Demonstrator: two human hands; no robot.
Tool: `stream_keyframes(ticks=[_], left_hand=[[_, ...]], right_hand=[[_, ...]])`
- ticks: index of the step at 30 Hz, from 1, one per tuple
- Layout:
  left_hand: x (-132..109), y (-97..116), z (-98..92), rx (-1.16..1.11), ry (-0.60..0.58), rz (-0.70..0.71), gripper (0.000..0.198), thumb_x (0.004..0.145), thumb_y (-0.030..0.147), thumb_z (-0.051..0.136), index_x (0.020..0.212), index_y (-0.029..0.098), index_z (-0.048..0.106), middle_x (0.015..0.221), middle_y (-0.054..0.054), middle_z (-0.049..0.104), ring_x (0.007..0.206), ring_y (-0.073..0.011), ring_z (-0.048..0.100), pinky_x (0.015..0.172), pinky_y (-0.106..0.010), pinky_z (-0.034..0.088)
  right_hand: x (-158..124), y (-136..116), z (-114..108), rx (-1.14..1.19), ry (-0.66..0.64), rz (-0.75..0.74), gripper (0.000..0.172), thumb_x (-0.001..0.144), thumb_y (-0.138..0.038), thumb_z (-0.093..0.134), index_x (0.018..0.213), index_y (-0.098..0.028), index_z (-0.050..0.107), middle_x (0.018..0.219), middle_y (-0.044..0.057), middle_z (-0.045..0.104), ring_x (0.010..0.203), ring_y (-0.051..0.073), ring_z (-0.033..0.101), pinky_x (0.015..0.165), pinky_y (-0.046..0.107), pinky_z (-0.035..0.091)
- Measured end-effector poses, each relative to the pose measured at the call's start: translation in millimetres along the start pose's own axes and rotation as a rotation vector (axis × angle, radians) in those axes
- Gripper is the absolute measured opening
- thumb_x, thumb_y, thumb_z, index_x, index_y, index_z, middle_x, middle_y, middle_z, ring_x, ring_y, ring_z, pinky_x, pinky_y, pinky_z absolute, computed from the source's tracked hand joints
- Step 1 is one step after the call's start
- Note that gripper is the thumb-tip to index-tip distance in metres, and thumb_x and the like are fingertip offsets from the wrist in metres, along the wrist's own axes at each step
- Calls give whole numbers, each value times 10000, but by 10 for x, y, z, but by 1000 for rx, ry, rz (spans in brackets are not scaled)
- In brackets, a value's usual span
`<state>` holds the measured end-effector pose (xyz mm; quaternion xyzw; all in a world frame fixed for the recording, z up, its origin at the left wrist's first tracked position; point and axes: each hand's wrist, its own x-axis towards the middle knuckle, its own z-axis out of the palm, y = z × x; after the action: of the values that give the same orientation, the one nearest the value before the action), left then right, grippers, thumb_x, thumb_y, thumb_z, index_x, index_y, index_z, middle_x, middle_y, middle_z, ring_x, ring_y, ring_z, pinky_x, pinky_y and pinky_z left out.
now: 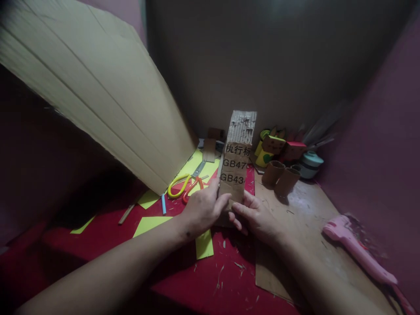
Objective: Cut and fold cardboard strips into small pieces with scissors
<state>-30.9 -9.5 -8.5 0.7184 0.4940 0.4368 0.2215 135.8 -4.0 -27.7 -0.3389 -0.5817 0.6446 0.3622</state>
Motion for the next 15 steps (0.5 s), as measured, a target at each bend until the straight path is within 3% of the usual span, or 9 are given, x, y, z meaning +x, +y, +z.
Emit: stream_keyframes(ticks=[3,5,7,10,13,15], left_hand=[[81,-23,-34,-573,-106,-178,200,736,260,648,910,162,639,851,-127,702,720,-248,658,641,-355,504],[113,-40,-48,-841,-217,-314,215,701,268,686,869,138,657,829,-129,707,659,-225,658,600,-344,513],[123,-46,-51,-916,-252,-419,239,670,277,717,837,112,670,742,-116,702,587,-203,646,558,-330,510],[125,-40,-38,-919,-187,-477,214,655,265,731,783,106,664,659,-86,692,534,-172,627,519,-294,501],[137,-40,-18,-942,-181,-499,198,656,268,736,745,109,658,669,-86,696,534,-155,620,505,-269,493],[146,-49,-7,-951,-218,-494,205,663,283,735,740,108,659,663,-84,690,533,-156,617,487,-265,487]], right_hand=[[-17,-19,7,-37,-17,21,331,808,-383,611,1058,-218,469,642,-13,592,415,87,480,334,178,317],[-34,-28,16,-69,-30,45,387,816,-369,604,1138,-221,449,638,-19,600,402,84,477,334,179,331],[-49,-34,30,-82,-28,47,378,813,-358,611,1129,-206,469,618,-23,606,370,74,467,323,175,339],[-64,-51,62,-15,9,23,362,795,-339,631,1099,-197,496,604,-27,619,354,74,480,305,168,342],[-70,-71,94,61,-20,73,229,751,-334,667,844,-158,554,585,6,641,365,96,529,291,178,378],[-69,-72,115,101,-80,176,231,740,-342,672,771,-134,576,587,44,660,388,114,563,285,178,385]])
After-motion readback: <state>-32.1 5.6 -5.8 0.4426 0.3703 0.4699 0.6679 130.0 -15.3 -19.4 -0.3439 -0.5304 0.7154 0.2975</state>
